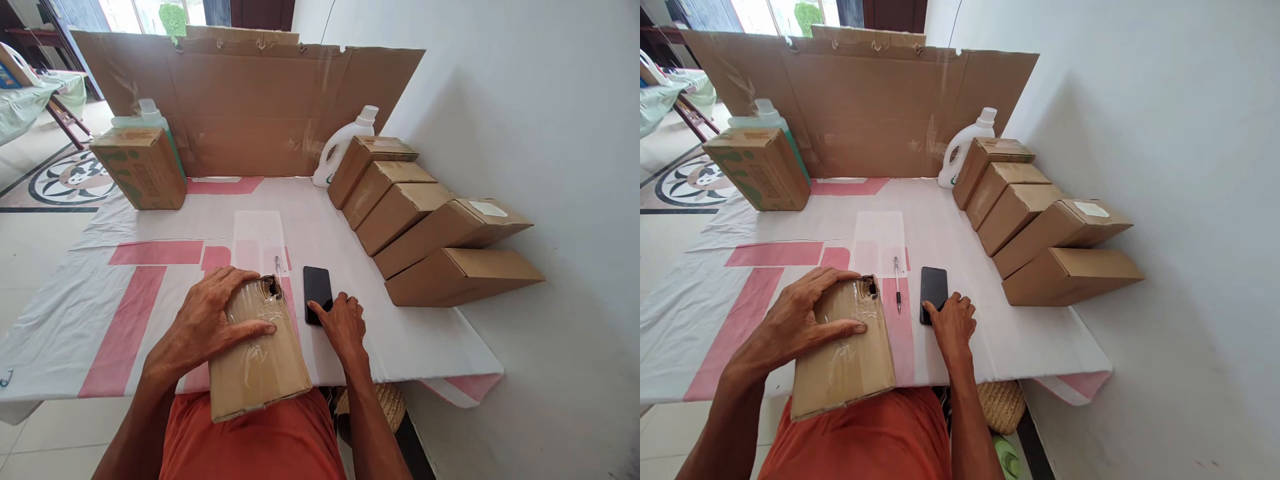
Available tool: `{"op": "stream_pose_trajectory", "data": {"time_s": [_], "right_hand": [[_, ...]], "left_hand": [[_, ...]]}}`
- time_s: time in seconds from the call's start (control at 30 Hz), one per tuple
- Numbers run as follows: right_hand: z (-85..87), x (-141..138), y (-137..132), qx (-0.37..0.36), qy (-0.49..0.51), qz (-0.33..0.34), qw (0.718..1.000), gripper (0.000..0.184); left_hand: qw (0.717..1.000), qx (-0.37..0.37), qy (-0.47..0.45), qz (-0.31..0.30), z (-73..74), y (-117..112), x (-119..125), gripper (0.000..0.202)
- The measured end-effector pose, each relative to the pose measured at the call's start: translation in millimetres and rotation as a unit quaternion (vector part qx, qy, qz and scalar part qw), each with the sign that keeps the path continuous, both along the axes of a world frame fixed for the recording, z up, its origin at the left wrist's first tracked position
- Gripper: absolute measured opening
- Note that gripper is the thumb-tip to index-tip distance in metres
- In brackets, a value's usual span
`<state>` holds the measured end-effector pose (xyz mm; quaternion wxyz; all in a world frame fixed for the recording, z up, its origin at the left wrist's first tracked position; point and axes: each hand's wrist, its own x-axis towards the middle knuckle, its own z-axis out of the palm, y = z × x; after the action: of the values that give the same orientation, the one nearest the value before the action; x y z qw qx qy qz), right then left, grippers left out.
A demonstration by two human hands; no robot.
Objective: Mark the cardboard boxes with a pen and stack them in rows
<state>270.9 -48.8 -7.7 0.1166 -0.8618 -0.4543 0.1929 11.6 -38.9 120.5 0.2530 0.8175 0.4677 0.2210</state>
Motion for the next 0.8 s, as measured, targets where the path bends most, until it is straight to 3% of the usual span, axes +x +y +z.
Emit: {"op": "stream_pose_trajectory", "data": {"time_s": [0.13,0.2,0.27,0.37,0.43,0.57,0.7,0.77,0.8], "right_hand": [[-14.2,13.7,3.0,0.017,0.085,-0.028,0.996,0.051],[-20.0,15.0,6.1,0.042,0.15,-0.026,0.988,0.043],[-23.3,12.9,5.3,0.074,0.23,-0.012,0.97,0.035],[-16.9,6.1,-5.0,0.122,0.336,0.001,0.934,0.042],[-0.5,1.5,-15.7,0.154,0.441,-0.015,0.884,0.048],[57.1,-3.2,-39.6,0.209,0.662,-0.058,0.718,0.052],[108.6,-6.4,-65.8,0.221,0.737,0.016,0.638,0.036],[121.0,-12.7,-77.8,0.176,0.778,0.067,0.599,0.036],[124.1,-17.8,-82.6,0.147,0.798,0.087,0.578,0.045]], "left_hand": [[1.0,0.0,-0.002,0.0,0.1,-0.8,1.4,0.058],[1.0,-0.003,-0.005,0.002,-0.5,-1.9,1.7,0.058],[1.0,-0.005,-0.007,0.006,-1.0,-2.8,1.5,0.059],[1.0,-0.008,-0.01,0.008,-1.0,-3.1,1.4,0.059],[1.0,-0.012,-0.011,0.006,-0.5,-3.1,1.8,0.058],[1.0,-0.007,-0.014,-0.006,-0.2,-5.1,3.6,0.058],[1.0,-0.001,-0.019,-0.024,0.3,-11.0,4.8,0.059],[0.999,0.002,-0.024,-0.032,0.8,-13.9,4.9,0.058],[0.999,0.004,-0.027,-0.033,1.0,-15.0,4.9,0.056]]}}
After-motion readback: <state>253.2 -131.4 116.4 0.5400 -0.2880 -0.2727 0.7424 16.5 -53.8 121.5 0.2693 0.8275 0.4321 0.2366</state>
